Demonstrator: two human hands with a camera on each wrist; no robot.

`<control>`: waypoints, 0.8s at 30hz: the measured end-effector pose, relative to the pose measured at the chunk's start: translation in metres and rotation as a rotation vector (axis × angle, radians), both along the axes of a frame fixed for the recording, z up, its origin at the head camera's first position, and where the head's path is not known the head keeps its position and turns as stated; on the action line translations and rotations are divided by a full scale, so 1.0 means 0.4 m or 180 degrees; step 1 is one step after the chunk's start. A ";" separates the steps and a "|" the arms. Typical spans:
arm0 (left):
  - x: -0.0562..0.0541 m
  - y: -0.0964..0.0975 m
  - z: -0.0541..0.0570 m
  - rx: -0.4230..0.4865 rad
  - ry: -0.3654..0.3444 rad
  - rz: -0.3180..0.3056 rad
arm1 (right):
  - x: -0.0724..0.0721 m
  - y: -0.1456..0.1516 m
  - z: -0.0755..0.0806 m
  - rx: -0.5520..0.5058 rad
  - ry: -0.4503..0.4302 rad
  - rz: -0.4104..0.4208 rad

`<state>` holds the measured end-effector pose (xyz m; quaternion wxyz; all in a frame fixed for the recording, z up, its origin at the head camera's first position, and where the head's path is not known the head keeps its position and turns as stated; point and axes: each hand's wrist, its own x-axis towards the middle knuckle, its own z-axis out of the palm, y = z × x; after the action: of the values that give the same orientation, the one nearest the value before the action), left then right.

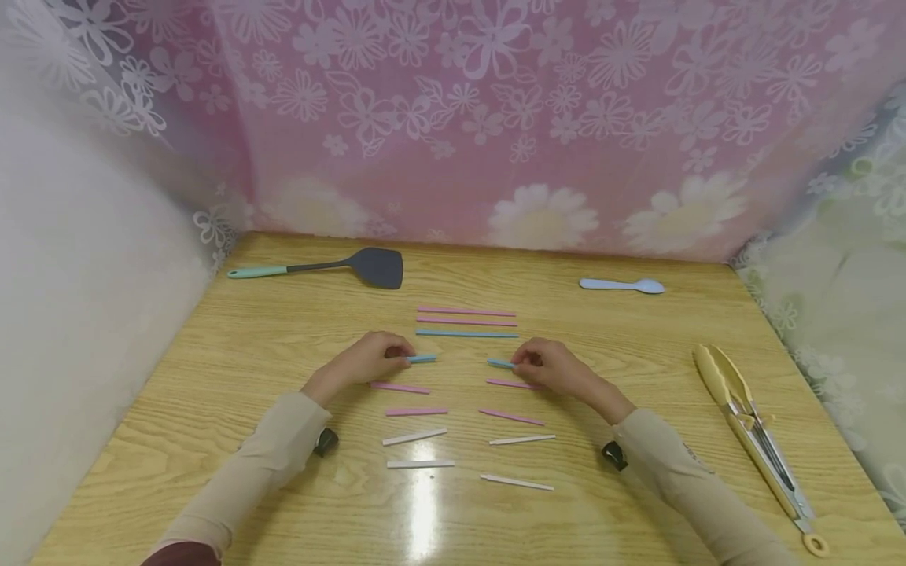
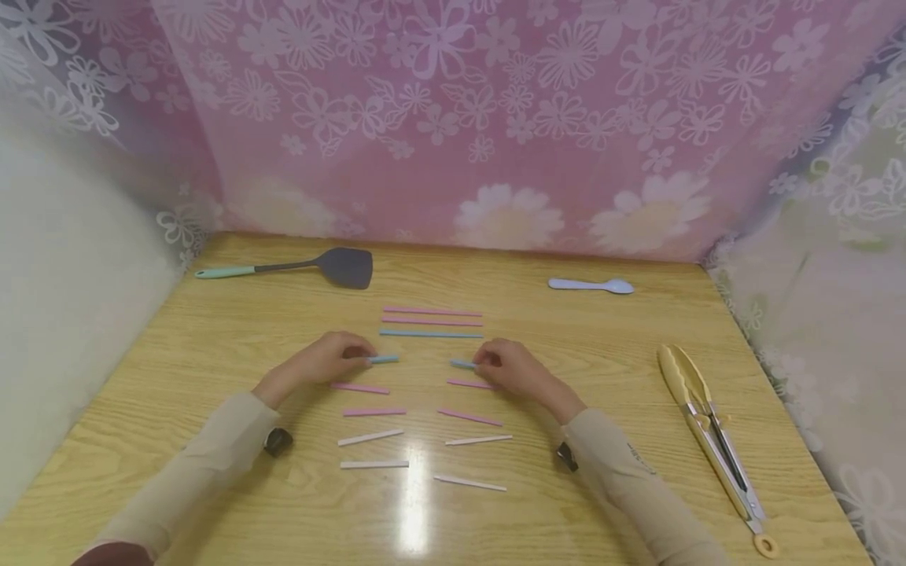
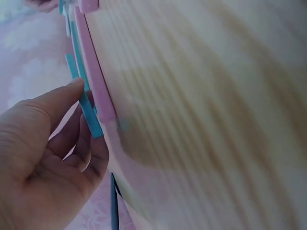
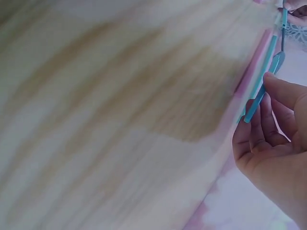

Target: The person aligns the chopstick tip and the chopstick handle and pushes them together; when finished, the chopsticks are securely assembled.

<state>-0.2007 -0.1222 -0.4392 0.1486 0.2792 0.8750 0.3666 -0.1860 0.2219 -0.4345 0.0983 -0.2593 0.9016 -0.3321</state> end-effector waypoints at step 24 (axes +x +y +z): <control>0.004 0.074 0.033 0.0161 0.0113 -0.0144 | 0.008 -0.091 0.032 -0.0384 0.0291 0.0176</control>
<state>-0.1992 -0.0926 -0.4261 0.1341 0.3091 0.8614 0.3801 -0.1827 0.1856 -0.4219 0.0504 -0.3045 0.8759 -0.3709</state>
